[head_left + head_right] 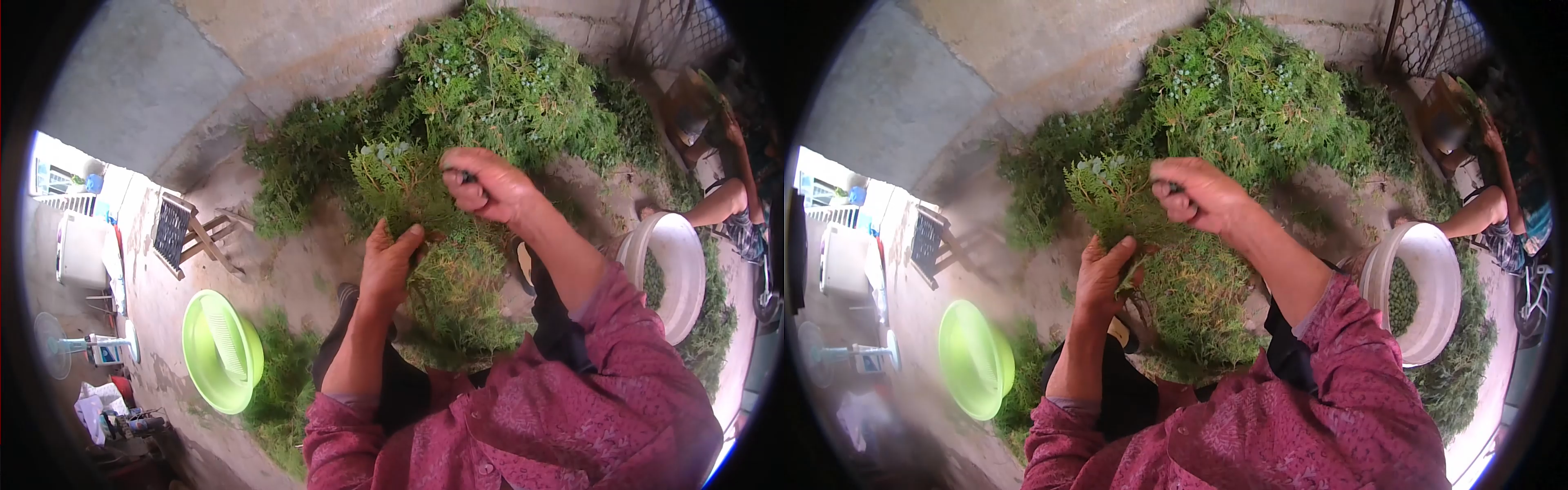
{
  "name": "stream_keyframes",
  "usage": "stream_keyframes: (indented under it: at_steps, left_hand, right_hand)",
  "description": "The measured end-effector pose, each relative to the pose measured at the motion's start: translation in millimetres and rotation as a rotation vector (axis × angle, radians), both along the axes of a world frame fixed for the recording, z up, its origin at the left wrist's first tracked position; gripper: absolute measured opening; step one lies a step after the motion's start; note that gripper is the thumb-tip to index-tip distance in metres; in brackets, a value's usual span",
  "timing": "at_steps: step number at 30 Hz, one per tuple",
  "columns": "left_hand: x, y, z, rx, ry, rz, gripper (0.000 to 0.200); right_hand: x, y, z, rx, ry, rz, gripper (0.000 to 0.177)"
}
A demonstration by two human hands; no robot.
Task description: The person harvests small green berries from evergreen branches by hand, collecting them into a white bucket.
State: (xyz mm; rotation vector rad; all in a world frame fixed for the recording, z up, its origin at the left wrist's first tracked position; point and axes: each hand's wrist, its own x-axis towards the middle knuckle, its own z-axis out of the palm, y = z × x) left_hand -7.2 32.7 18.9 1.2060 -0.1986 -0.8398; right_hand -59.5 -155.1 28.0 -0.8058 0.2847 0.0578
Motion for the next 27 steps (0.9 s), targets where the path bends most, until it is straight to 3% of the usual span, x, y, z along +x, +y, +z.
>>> stream_keyframes:
  at_steps: [2, 3, 8, 11, 19, 21, 25, 27]
  left_hand:
    - [-0.7, 3.0, 10.7, 0.017, 0.038, 0.009, 0.018]
    - [-0.5, 4.4, 14.1, 0.037, 0.077, 0.017, 0.017]
    - [-2.0, 9.0, 12.9, 0.066, 0.07, 0.007, 0.018]
    - [-2.8, 11.5, 17.8, 0.068, 0.053, -0.047, 0.019]
    - [-5.0, 13.2, 6.6, 0.026, 0.037, -0.206, 0.02]
    - [-4.8, 13.8, -3.5, 0.107, -0.071, -0.322, 0.024]
    - [-7.9, 9.1, 5.2, 0.035, -0.144, -0.235, 0.028]
    - [-6.8, 4.3, 16.3, -0.06, 0.122, -0.112, 0.028]
  right_hand:
    - [-1.5, -13.5, 7.4, 0.256, -0.125, -0.11, 0.009]
    - [-3.1, -18.6, 10.7, 0.305, -0.128, -0.157, 0.016]
    - [-5.2, -37.4, 7.8, 0.196, -0.139, -0.311, 0.019]
    - [-3.2, -32.7, 6.2, -0.06, -0.016, -0.274, 0.026]
    - [-7.8, -18.9, 12.6, -0.054, -0.011, -0.138, 0.025]
    - [-8.3, -18.5, 14.1, -0.142, -0.045, -0.051, 0.025]
    - [-9.3, -8.5, 20.0, -0.23, 0.014, -0.016, 0.026]
    - [-9.5, -4.6, 18.5, -0.264, 0.0, 0.046, 0.028]
